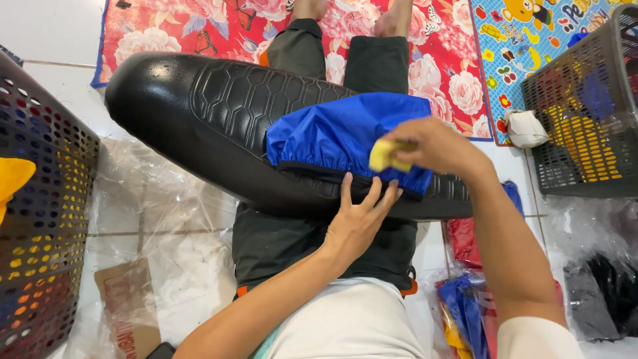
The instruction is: Fitting a blue cover onto a seat mold to wipe it clean with a sponge before removing and packaging it in a plastic bag.
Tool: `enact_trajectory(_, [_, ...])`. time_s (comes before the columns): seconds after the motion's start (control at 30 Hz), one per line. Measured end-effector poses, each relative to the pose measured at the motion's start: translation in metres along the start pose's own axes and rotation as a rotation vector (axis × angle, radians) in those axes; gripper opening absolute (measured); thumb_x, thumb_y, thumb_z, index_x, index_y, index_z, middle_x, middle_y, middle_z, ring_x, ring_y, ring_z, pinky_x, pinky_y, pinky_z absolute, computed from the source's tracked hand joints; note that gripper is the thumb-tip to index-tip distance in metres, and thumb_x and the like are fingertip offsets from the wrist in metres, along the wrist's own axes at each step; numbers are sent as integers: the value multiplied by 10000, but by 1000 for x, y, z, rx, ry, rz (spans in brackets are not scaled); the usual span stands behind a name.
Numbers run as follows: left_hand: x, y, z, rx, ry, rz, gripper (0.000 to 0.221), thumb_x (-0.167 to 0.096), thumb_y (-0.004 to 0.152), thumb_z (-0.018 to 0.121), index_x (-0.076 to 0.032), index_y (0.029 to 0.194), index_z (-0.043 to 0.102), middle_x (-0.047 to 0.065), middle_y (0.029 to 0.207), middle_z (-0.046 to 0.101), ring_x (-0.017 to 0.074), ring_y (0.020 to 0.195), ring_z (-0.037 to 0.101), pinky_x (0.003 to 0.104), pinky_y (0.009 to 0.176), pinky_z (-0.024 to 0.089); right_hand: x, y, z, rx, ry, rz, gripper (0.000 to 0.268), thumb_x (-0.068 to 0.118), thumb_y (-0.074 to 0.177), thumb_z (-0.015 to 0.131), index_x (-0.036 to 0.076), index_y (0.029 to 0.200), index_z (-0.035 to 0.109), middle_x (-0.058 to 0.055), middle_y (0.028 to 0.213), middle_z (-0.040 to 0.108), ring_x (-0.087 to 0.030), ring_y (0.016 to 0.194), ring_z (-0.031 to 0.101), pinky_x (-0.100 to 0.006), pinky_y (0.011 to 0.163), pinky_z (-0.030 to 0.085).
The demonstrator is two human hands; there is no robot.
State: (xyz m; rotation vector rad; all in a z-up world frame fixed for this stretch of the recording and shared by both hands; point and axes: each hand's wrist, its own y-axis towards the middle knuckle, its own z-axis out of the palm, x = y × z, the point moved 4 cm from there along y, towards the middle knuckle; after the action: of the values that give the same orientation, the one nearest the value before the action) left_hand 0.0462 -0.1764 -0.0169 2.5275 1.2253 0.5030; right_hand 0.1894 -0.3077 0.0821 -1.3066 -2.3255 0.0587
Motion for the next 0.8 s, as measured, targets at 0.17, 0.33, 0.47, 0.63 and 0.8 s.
enact_trajectory(0.17, [4,0,-1,9,-11,7,663,-289,982,560,-229,1611,359,-20,1625,348,221,1416,391,683,1126,392,-48,17,-45,-581,-75,-20,356,-9,895,779,5,1249,744,-154,1133,756,-271,963,714,-371,821,589])
enact_trajectory(0.33, [3,2,4,-4,1,9,655,-280,988,557,-237,1611,357,-14,1592,379,215,1410,396,664,1114,416,6,4,-37,-268,483,87,319,-2,887,754,22,1202,708,-134,1112,746,-210,970,746,-332,892,653])
enact_trajectory(0.47, [4,1,-2,-291,-117,-7,536,-130,896,691,-113,1422,590,127,1414,537,382,1307,496,766,1019,473,-13,32,-3,-13,61,5,246,69,808,776,101,1050,801,-201,957,784,-415,959,735,-528,848,571])
enact_trajectory(0.63, [11,0,-10,-309,-171,-9,522,-118,885,717,-104,1397,616,143,1397,569,386,1291,517,764,1008,478,-68,44,-38,-691,-199,-18,316,73,933,864,136,1230,775,-60,1036,755,-223,967,722,-284,743,601])
enact_trajectory(0.8, [26,2,-15,-384,-203,-141,330,-104,974,620,-48,1294,681,125,1313,597,281,1211,598,538,1060,509,13,19,-19,26,355,-41,302,-11,813,781,82,1100,785,-150,1009,785,-245,1017,691,-436,904,583])
